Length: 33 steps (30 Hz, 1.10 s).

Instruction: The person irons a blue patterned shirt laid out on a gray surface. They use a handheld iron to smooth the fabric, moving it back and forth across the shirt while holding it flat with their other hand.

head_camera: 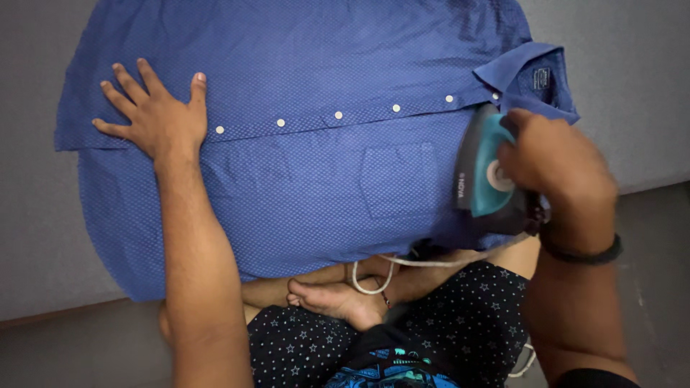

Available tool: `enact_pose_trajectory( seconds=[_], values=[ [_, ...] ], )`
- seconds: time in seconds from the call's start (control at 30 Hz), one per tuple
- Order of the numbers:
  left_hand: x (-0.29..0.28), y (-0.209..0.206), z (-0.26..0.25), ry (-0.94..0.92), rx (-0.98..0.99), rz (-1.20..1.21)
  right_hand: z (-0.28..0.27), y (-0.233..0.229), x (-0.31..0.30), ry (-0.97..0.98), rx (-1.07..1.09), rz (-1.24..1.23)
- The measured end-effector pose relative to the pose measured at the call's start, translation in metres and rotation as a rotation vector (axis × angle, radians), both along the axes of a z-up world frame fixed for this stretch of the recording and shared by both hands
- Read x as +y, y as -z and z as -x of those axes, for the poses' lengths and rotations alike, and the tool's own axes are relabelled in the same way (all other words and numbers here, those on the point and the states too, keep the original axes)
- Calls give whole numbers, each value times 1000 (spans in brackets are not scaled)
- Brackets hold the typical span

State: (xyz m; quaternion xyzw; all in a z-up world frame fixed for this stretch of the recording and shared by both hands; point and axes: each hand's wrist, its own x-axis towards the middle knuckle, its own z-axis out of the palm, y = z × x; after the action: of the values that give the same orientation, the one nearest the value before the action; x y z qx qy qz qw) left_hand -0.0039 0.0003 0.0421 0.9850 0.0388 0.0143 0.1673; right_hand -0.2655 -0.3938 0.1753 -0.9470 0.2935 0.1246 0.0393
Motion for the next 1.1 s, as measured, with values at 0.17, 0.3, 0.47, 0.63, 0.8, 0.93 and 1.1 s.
enact_pose_trajectory(
  seconds=[0.17,0.3,0.47,0.63,0.8,0.93,1.1],
  values=[
    [2,5,-3,10,-24,-5,26,-21,12,33,99,74],
    [3,7,-3,2,-24,-1,26,-38,38,-43,83,164],
    [0,1,1,1,-10,-9,-3,-46,57,-187,45,185],
    [-1,-3,0,-23,-14,-22,-27,-48,65,-243,61,207],
    [-1,-1,0,-21,-14,-26,-87,-9,39,-418,-97,-49],
    [1,5,-2,-14,-15,-22,-78,3,31,-362,-73,-120],
    [1,3,-3,-8,-27,-18,-78,10,32,-349,-96,-64]
  ],
)
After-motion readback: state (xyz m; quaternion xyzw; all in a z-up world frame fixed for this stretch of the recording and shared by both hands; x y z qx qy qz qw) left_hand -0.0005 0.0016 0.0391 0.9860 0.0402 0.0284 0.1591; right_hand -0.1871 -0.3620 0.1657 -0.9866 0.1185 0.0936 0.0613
